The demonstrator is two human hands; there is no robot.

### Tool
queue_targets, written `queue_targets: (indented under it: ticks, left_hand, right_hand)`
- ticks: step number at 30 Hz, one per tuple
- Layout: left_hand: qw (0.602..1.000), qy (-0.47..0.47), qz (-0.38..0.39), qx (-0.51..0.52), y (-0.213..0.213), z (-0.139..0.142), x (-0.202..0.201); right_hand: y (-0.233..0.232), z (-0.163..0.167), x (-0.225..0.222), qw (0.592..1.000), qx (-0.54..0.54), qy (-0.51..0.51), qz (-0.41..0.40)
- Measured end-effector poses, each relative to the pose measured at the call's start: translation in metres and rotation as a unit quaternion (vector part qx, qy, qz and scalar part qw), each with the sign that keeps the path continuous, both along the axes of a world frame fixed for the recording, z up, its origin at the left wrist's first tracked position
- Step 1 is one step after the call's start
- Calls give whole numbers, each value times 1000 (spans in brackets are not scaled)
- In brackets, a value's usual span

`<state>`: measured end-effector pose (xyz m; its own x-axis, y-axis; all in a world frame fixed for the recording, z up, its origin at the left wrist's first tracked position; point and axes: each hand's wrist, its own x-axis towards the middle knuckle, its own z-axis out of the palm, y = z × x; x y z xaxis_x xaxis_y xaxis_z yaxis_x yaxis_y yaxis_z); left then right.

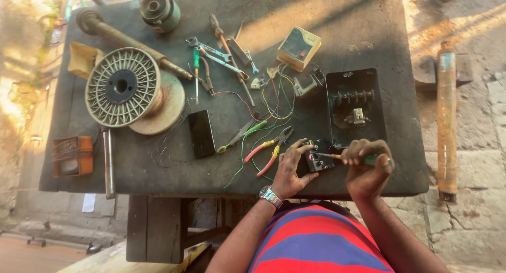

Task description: The person uses pliers and a screwdriver to strip wires and tighten connections inside a small black electrical box on a cluttered workbench. They repeatedly adjust components and wires, occasionally repositioning the box and tools during the process.

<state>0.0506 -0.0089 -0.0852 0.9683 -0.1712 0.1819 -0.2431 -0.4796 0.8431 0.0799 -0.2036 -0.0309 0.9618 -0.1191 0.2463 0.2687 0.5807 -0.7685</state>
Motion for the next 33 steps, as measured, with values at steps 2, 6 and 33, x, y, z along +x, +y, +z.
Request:
queue_targets:
  ticks: [2, 6, 33]
  left_hand:
    - [1000, 6, -9, -10, 4, 0, 0]
    - [1000, 10, -10, -12, 7, -3, 2]
    - [998, 0, 15, -57, 18, -8, 2]
  right_hand:
    - [4, 3, -1, 1000, 20, 18, -5]
    - [16, 9, -7, 997, 24, 46, -53]
    - [53, 47, 8, 990, -109, 10, -84]
